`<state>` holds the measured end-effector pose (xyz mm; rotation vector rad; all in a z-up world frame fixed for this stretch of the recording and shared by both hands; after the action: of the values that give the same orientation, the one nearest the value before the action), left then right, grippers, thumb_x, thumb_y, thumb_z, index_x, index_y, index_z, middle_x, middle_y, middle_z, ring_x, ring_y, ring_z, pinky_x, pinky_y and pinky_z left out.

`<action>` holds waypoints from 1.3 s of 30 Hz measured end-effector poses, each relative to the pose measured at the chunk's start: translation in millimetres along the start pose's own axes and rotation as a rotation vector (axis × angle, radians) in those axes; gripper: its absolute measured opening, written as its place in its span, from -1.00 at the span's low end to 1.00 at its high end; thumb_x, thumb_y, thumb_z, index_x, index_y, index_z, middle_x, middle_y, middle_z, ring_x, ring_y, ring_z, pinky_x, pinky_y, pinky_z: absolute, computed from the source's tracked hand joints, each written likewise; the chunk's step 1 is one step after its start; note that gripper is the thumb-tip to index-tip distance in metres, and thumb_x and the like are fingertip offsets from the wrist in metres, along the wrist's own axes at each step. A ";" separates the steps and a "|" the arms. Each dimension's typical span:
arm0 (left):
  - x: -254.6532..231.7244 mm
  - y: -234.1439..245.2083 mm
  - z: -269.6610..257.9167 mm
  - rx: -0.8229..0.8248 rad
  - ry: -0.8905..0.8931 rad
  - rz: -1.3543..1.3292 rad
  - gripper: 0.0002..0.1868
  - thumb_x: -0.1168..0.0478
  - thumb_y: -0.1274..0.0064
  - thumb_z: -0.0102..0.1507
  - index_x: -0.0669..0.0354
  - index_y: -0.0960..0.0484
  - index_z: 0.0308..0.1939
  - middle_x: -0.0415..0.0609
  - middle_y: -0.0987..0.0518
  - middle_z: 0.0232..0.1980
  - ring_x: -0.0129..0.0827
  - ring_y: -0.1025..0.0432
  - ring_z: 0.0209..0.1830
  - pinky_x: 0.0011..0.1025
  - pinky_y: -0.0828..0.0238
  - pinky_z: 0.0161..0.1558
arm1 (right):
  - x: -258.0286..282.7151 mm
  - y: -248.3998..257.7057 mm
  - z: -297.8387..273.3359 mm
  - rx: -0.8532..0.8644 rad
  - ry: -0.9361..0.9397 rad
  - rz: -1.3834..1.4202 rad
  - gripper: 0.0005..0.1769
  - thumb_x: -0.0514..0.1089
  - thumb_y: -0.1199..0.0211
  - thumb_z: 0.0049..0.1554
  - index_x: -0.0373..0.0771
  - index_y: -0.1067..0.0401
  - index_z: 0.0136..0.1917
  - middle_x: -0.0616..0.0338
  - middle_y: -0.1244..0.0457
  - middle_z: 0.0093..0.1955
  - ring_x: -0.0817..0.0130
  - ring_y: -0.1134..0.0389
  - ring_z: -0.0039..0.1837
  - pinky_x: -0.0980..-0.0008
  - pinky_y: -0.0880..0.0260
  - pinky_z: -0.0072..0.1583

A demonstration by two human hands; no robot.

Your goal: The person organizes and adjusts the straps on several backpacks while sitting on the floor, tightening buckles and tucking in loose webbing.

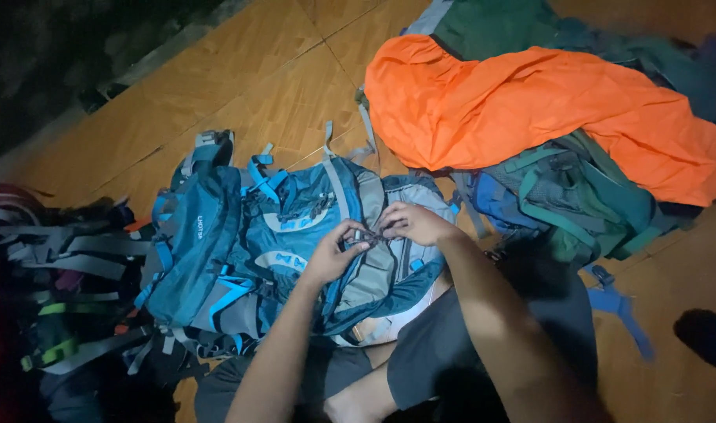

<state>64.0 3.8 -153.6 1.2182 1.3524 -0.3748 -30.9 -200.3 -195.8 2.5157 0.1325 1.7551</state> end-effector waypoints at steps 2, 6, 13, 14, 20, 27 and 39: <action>11.3 -5.2 2.3 -0.057 0.015 -0.030 -0.68 0.15 -0.23 0.31 -0.12 -0.61 0.14 -0.05 -0.51 -0.17 -0.16 -0.49 0.07 0.00 -0.16 0.38 | -2.5 -0.5 2.3 0.007 0.032 0.073 -0.65 -0.20 -0.29 0.24 -0.45 -0.48 0.24 -0.11 -0.24 0.41 -0.02 -0.40 0.29 0.07 -0.42 0.34; 12.8 -13.2 0.5 -0.149 0.002 0.063 -0.66 0.11 -0.31 0.23 -0.17 -0.65 0.08 -0.02 -0.63 -0.14 -0.03 -0.50 0.12 0.01 -0.13 0.39 | -15.2 -3.3 7.6 0.024 -0.044 0.021 -0.68 -0.14 -0.31 0.24 -0.26 -0.55 0.24 0.01 -0.43 0.13 0.20 -0.48 0.07 0.18 -0.43 0.29; -5.1 -14.6 0.7 -0.216 -0.001 0.149 -0.64 0.12 -0.35 0.19 -0.24 -0.69 0.07 -0.04 -0.58 -0.19 -0.09 -0.53 0.02 -0.15 -0.46 0.11 | -23.7 -2.0 16.3 0.030 -0.057 0.077 -0.75 -0.14 -0.33 0.22 -0.30 -0.56 0.13 -0.04 -0.44 0.05 0.23 -0.48 0.03 0.18 -0.40 0.29; -8.2 -13.5 0.8 -0.216 0.000 0.149 -0.64 0.12 -0.35 0.19 -0.24 -0.69 0.07 -0.04 -0.58 -0.19 -0.09 -0.53 0.02 -0.15 -0.46 0.11 | -21.1 -0.6 15.8 0.031 -0.057 0.077 -0.75 -0.14 -0.33 0.22 -0.30 -0.56 0.13 -0.04 -0.44 0.05 0.23 -0.48 0.03 0.18 -0.40 0.29; 0.4 -13.5 1.6 -0.227 -0.012 0.117 -0.64 0.15 -0.33 0.21 -0.21 -0.69 0.09 0.07 -0.59 -0.18 -0.03 -0.53 0.00 -0.13 -0.47 0.07 | -26.5 0.6 16.1 0.032 -0.078 0.056 -0.70 -0.14 -0.35 0.21 -0.30 -0.57 0.18 -0.05 -0.45 0.05 0.25 -0.47 0.02 0.14 -0.38 0.30; -22.1 -16.7 0.8 -0.248 -0.184 0.263 -0.57 0.21 -0.39 0.12 -0.07 -0.73 0.08 0.10 -0.65 -0.28 -0.08 -0.57 -0.07 -0.24 -0.54 -0.01 | -18.1 0.8 17.3 0.067 -0.056 0.025 -0.68 -0.13 -0.31 0.23 -0.30 -0.49 0.21 -0.06 -0.44 0.04 0.18 -0.46 0.07 0.13 -0.39 0.30; -30.4 -35.1 -18.2 -0.216 -0.318 0.656 -0.29 0.13 -0.13 0.31 0.24 -0.27 0.50 0.08 -0.73 -0.11 -0.28 -0.48 0.15 -0.20 -0.11 0.15 | -28.3 -8.1 23.5 0.055 0.036 0.153 -0.55 -0.13 -0.42 0.19 -0.31 -0.25 0.18 -0.07 -0.39 -0.02 0.18 -0.45 -0.01 0.16 -0.42 0.18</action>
<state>18.0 -8.0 -138.5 1.2791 0.6487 0.0475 -18.9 -195.6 -231.2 2.5975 -0.0099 1.8768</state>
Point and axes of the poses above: each hand's wrist, its own z-axis towards the middle knuckle, its own y-axis out of the back of the hand, x = y × z, the point moved 3 cm from there along z, towards the middle knuckle
